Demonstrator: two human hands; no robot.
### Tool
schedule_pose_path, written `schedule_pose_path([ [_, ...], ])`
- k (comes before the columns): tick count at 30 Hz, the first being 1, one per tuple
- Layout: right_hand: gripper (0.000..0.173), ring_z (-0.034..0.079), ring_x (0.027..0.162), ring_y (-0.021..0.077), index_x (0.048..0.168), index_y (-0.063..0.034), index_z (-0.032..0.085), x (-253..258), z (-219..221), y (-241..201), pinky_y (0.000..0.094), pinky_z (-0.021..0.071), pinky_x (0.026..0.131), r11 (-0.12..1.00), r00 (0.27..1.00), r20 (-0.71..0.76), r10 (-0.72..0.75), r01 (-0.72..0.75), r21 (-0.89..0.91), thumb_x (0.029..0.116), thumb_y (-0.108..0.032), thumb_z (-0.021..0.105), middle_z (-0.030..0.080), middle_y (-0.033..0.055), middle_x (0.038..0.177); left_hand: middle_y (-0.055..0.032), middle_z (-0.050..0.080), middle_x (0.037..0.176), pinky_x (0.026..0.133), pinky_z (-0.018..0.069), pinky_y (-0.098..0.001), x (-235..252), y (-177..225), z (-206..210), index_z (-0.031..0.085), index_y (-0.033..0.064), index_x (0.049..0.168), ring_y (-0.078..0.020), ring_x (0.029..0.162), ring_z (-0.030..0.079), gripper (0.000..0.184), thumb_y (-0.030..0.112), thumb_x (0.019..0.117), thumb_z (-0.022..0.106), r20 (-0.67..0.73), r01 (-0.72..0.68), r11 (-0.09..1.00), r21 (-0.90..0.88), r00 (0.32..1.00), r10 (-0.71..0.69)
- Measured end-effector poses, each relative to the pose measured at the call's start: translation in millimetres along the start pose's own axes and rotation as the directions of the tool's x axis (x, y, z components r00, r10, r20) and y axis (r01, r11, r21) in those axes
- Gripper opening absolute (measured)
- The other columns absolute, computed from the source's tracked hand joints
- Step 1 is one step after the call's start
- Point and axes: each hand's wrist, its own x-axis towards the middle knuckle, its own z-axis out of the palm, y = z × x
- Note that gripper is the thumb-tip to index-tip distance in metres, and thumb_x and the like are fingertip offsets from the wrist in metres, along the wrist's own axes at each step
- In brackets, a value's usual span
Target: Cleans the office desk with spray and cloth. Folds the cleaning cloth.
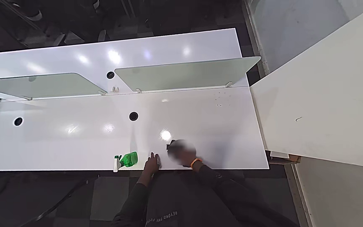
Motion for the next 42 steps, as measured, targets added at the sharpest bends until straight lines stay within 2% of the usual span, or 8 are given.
schedule_pose_path([
  [6, 0.065, 0.045, 0.141, 0.0435, 0.148, -0.028, 0.056, -63.0, -37.7, 120.0, 0.0685, 0.047, 0.098, 0.86, 0.838, -0.2, 0.507, -0.48, 0.172, 0.085, -0.032, 0.073, 0.041, 0.0092, 0.163, -0.024, 0.014, 0.171, 0.103, 0.0514, -0.0623, -0.8, 5.3, 3.6, 0.035, 0.0113, 0.161, -0.0503, 0.137, 0.049, 0.08, 0.031, 0.0913, 0.07, -0.02, 0.015, 1.0, -0.006, 1.0, -0.015],
  [11, 0.068, 0.044, 0.141, 0.0458, 0.15, -0.0263, 0.055, -97.0, -45.4, 152.0, 0.0691, 0.0485, 0.098, 0.699, 0.666, -0.221, 0.713, -0.646, 0.306, 0.085, -0.033, 0.074, 0.039, 0.0126, 0.163, -0.0233, 0.017, 0.17, 0.103, 0.0498, -0.0652, -2.0, 5.7, 4.3, 0.035, 0.0114, 0.161, -0.049, 0.137, 0.05, 0.082, 0.031, 0.0901, 0.071, -0.025, 0.01, 0.999, -0.051, 1.0, -0.011],
  [16, 0.067, 0.045, 0.14, 0.0468, 0.152, -0.0257, 0.052, -75.5, -30.3, 106.5, 0.0678, 0.0479, 0.101, 0.763, 0.74, -0.189, 0.645, -0.613, 0.203, 0.0881, -0.031, 0.069, 0.039, 0.0187, 0.162, -0.0221, 0.019, 0.17, 0.102, 0.0517, -0.0638, -7.5, 5.3, 14.5, 0.039, 0.0096, 0.159, -0.0474, 0.134, 0.054, 0.079, 0.029, 0.0896, 0.072, -0.034, -0.008, 0.997, -0.081, 0.999, 0.005],
  [21, 0.067, 0.043, 0.141, 0.0492, 0.15, -0.025, 0.054, -36.1, -6.6, 21.2, 0.0719, 0.0462, 0.098, 0.954, 0.954, -0.024, 0.299, -0.298, 0.026, 0.0861, -0.026, 0.073, 0.038, 0.0192, 0.163, -0.0201, 0.027, 0.168, 0.105, 0.0462, -0.0682, -16.5, 4.9, 17.9, 0.04, 0.0121, 0.159, -0.0449, 0.138, 0.051, 0.079, 0.032, 0.0894, 0.072, -0.023, -0.004, 0.998, -0.069, 1.0, 0.002],
  [24, 0.059, 0.043, 0.14, 0.049, 0.145, -0.0228, 0.06, -18.8, 4.9, -5.7, 0.0719, 0.0456, 0.099, 0.993, 0.99, 0.083, 0.116, -0.113, -0.042, 0.0874, -0.021, 0.075, 0.039, 0.0182, 0.162, -0.0196, 0.032, 0.166, 0.107, 0.0431, -0.07, -26.3, 1.7, 13.4, 0.041, 0.0121, 0.157, -0.0442, 0.14, 0.049, 0.076, 0.033, 0.0905, 0.071, -0.026, -0.002, 0.997, -0.082, 1.0, 0.0],
  [29, 0.059, 0.047, 0.138, 0.0435, 0.141, -0.0249, 0.063, -15.9, -8.9, 7.9, 0.0671, 0.049, 0.097, 0.986, 0.989, 0.006, 0.146, -0.145, -0.081, 0.0835, -0.022, 0.075, 0.044, 0.0103, 0.16, -0.0208, 0.037, 0.163, 0.106, 0.0461, -0.068, -33.4, -24.9, 12.2, 0.045, 0.0105, 0.155, -0.0438, 0.138, 0.052, 0.074, 0.036, 0.0907, 0.071, -0.08, -0.016, 0.995, -0.102, 0.997, 0.008],
  [35, 0.064, 0.047, 0.14, 0.0426, 0.145, -0.0242, 0.06, 2.9, -38.5, 29.8, 0.0641, 0.0511, 0.099, 0.872, 0.858, -0.153, 0.49, -0.48, 0.098, 0.0831, -0.025, 0.075, 0.042, 0.0101, 0.162, -0.0231, 0.046, 0.156, 0.109, 0.0467, -0.0632, -43.3, -80.3, 21.9, 0.05, 0.0059, 0.15, -0.0412, 0.136, 0.054, 0.068, 0.037, 0.0931, 0.07, -0.103, -0.043, 0.979, -0.201, 0.994, 0.022],
  [42, 0.067, 0.048, 0.137, 0.0467, 0.148, -0.0193, 0.057, 46.6, -30.0, -35.9, 0.067, 0.049, 0.1, 0.76, 0.731, -0.212, 0.649, -0.635, 0.139, 0.0831, -0.022, 0.075, 0.044, 0.019, 0.159, -0.0215, 0.055, 0.149, 0.107, 0.0466, -0.0662, -57.4, -183.5, 44.6, 0.056, 0.0082, 0.146, -0.0405, 0.134, 0.057, 0.064, 0.042, 0.0931, 0.068, -0.106, -0.052, 0.967, -0.251, 0.994, 0.026],
])
